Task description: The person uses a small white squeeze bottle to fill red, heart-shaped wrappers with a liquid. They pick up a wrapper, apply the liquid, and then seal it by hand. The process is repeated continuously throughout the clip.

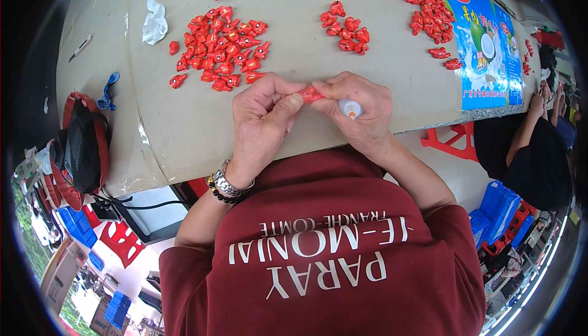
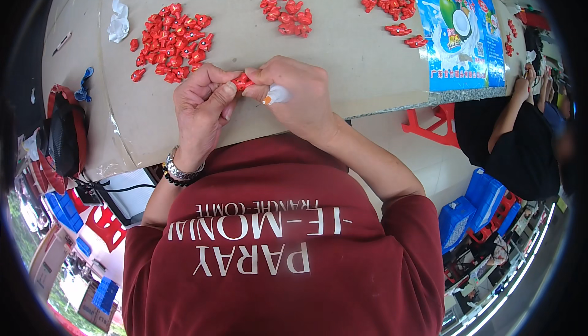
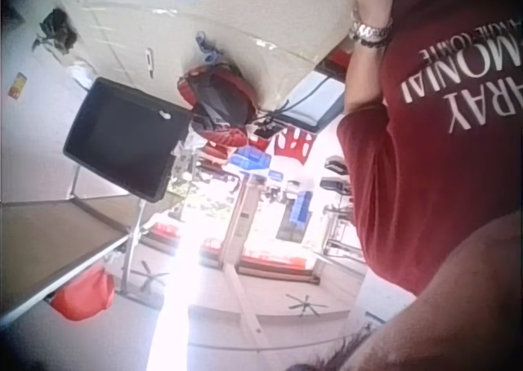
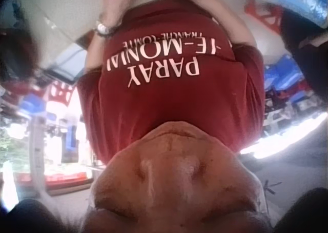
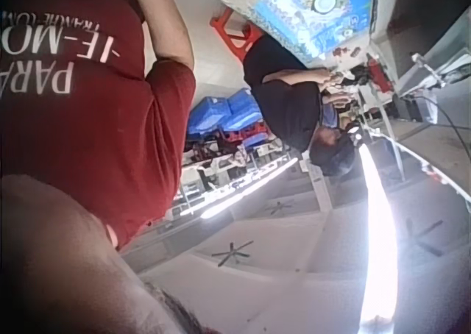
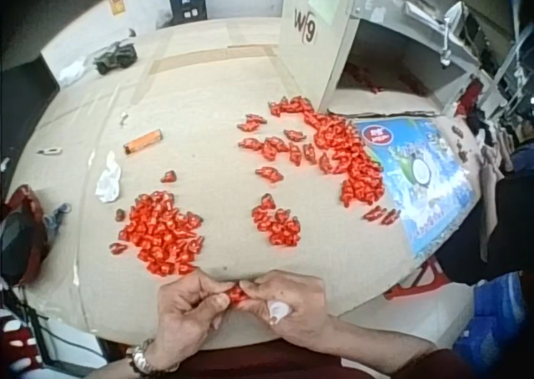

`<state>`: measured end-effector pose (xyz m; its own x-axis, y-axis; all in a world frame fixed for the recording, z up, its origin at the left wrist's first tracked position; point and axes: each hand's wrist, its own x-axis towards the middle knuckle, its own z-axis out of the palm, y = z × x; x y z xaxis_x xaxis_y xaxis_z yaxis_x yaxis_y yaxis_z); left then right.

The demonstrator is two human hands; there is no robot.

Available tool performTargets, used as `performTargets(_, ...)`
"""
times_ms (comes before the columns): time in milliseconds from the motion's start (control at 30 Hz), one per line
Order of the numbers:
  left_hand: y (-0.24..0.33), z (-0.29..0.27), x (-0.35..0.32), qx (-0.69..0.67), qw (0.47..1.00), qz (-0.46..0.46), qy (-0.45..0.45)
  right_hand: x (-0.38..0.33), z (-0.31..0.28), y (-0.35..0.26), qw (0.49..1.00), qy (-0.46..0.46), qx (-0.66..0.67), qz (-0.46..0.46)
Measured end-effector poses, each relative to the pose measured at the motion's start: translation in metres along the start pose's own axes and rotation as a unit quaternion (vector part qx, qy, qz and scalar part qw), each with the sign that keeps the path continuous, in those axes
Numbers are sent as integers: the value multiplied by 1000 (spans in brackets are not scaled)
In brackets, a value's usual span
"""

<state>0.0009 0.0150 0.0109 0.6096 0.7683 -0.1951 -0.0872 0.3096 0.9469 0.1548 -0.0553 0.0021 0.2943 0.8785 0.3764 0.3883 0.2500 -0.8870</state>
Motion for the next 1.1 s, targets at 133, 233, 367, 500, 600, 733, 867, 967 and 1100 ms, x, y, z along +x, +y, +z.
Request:
performTargets(133,0,-1,0,-3,1000,-7,-11,0,-2,0,999,4,17,30)
performTargets(233,5,2,2,4,999,-29,-19,0,-7,-7,994,13,49,98)
performTargets(367,23,15,2,-14,999,-27,-16,1,-21,-23,961,89,116,234)
performTargets(500,26,0,0,-225,967,-115,-32,9,-63,-13,963,173,-32,204)
performTargets(600,40,3,5,-388,901,-182,-67,12,-92,11,937,182,-292,53)
performTargets(733,42,9,6,-434,877,-183,-96,12,-103,17,870,120,-474,-58)
performTargets(867,41,11,4,-350,921,-139,-105,8,-101,9,874,68,-479,-43)
performTargets(967,39,7,3,-333,926,-135,-119,9,-95,-3,924,85,-373,7)
performTargets(1100,31,4,4,-389,898,-138,-152,12,-88,-24,971,93,-169,141)
